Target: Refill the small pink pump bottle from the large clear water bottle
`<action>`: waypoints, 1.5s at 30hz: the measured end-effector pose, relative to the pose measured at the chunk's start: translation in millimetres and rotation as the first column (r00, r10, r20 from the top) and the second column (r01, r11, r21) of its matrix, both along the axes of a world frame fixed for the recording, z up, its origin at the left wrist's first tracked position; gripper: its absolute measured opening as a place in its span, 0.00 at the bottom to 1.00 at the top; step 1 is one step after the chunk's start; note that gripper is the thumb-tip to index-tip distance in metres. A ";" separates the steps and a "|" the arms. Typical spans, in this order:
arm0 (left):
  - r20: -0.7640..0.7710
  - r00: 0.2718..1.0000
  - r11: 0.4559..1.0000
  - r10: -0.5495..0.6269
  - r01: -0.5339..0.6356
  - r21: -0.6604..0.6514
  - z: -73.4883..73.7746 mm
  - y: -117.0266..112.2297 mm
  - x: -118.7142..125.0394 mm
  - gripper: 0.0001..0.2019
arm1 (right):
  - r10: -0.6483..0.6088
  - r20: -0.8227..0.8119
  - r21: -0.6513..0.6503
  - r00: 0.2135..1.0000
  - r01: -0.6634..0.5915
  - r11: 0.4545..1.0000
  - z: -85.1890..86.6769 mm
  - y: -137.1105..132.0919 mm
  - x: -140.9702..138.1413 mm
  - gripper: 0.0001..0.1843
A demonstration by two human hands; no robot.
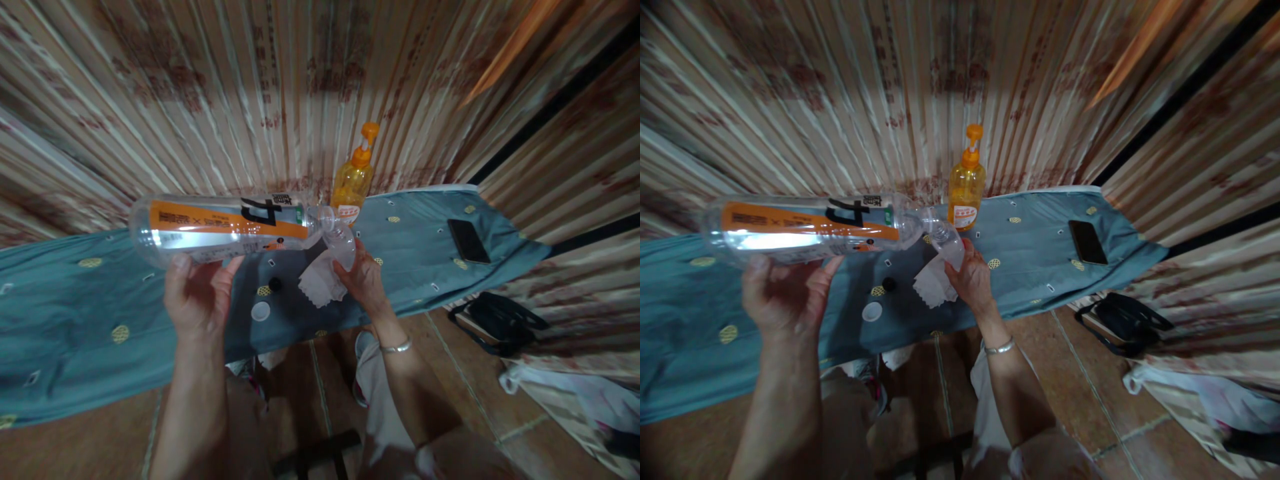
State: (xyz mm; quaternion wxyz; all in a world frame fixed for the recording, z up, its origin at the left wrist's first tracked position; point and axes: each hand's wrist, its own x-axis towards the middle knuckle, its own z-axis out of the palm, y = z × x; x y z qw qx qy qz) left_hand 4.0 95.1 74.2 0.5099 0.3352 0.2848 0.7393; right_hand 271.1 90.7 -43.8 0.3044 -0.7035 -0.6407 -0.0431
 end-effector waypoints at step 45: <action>0.024 0.996 0.996 0.084 -0.083 -0.039 5.0 -1.0 7.9 0.22 | 0.005 -0.030 0.012 1.000 -0.005 1.000 -0.4 -0.1 -0.3 0.34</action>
